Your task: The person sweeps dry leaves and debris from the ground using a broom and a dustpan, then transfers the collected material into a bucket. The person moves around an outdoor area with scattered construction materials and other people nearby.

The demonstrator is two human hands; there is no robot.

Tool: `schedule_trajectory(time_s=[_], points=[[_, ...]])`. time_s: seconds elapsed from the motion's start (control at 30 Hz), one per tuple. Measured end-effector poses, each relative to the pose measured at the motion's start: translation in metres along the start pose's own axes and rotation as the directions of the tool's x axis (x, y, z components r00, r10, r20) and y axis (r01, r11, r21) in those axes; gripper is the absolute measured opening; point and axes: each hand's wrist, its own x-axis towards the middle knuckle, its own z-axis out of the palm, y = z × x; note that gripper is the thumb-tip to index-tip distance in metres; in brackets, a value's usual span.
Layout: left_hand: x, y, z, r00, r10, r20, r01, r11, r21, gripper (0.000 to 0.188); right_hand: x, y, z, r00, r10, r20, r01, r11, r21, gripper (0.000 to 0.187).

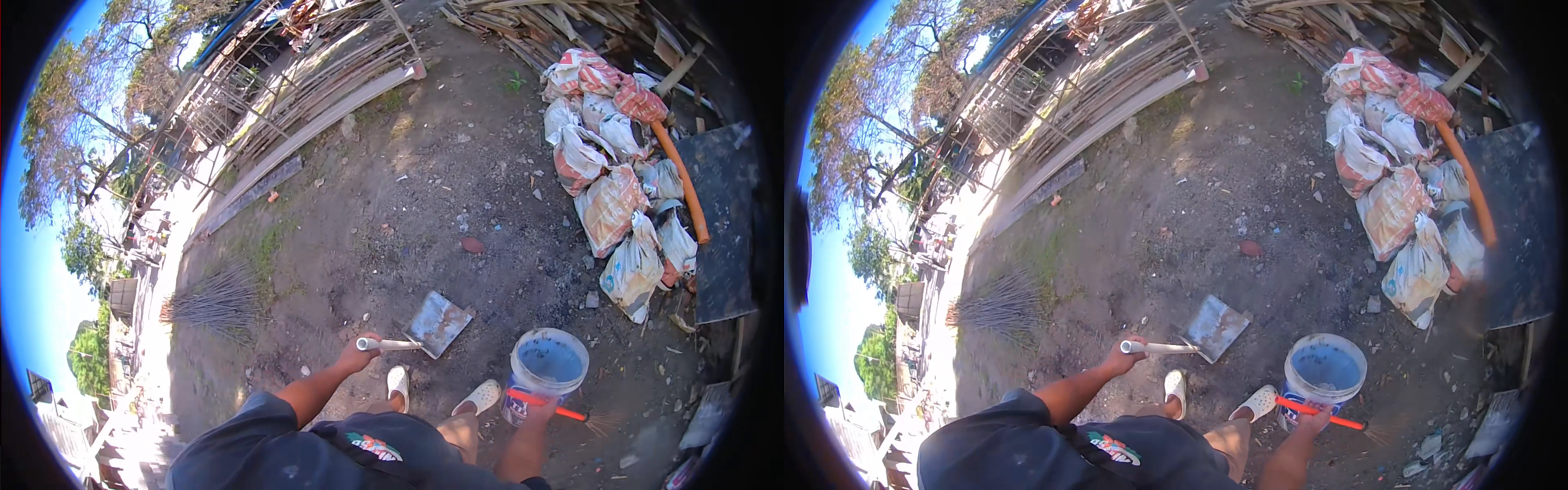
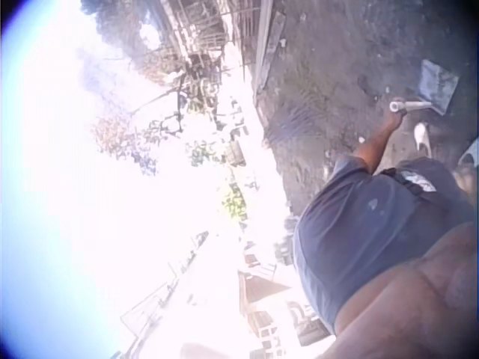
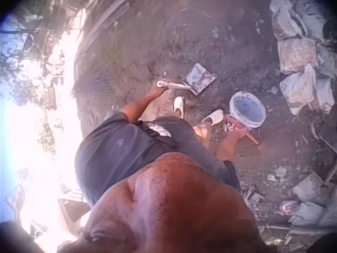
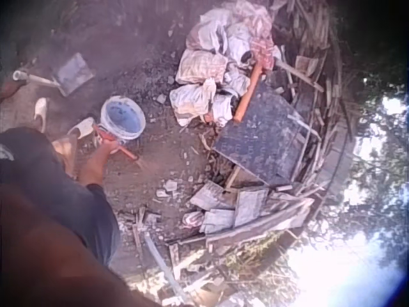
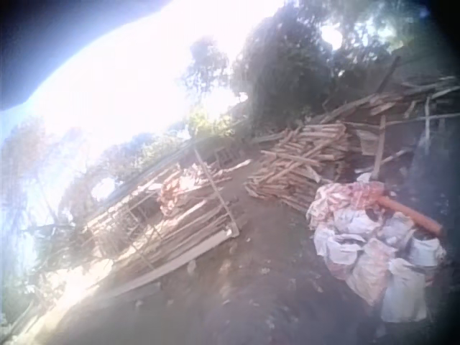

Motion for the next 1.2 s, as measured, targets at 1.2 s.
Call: schedule_trajectory(time_s=[1.2], points=[[0.044,-0.18,-0.428,0.567,-0.384,-0.729,-0.345,0.692,-0.634,0.031,-0.268,0.434,0.322,0.847,-0.048,0.53,0.453,0.587,-0.671,0.038]])
